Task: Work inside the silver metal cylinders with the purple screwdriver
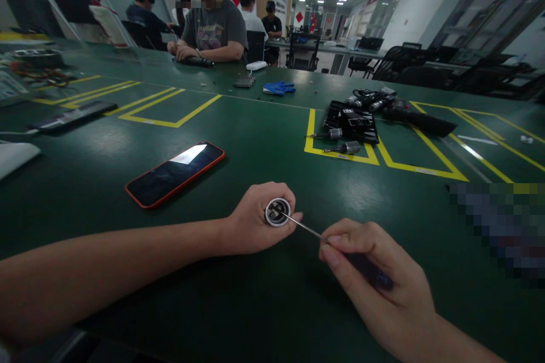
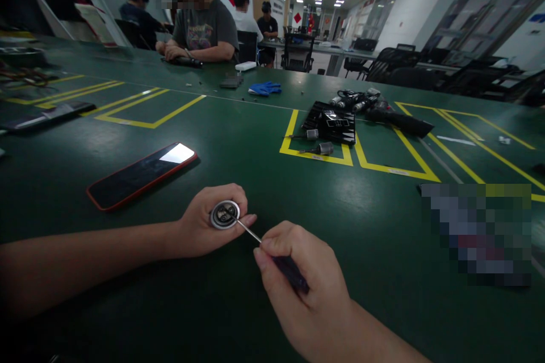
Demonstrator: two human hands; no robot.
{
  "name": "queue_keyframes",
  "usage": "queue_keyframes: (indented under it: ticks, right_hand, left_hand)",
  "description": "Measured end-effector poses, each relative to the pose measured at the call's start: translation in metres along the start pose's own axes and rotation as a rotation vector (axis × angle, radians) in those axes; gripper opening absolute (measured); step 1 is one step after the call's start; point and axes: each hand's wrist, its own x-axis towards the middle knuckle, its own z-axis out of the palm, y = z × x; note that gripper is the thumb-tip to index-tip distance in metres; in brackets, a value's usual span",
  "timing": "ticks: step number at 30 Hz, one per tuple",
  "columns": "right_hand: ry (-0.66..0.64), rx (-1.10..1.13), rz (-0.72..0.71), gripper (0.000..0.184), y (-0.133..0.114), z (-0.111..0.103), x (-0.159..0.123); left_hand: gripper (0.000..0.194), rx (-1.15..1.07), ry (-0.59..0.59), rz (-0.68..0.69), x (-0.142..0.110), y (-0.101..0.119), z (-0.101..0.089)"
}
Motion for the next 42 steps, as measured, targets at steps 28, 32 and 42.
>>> queue_keyframes:
  ticks: [28, 32, 42]
  right_hand:
    - [0.001, -0.013, -0.049, 0.023, -0.0009, -0.0008, -0.0020]
    - [-0.002, -0.019, -0.034, 0.022, 0.0002, -0.0002, -0.0012]
    - [0.024, -0.037, -0.022, 0.021, -0.0010, -0.0020, -0.0020]
  left_hand:
    - [0.015, 0.078, -0.022, 0.078, 0.0008, -0.0012, -0.0006]
    - [0.016, 0.078, -0.033, 0.045, 0.0006, 0.0011, -0.0010]
    - [0.014, 0.096, -0.020, 0.068, -0.0004, -0.0017, -0.0002]
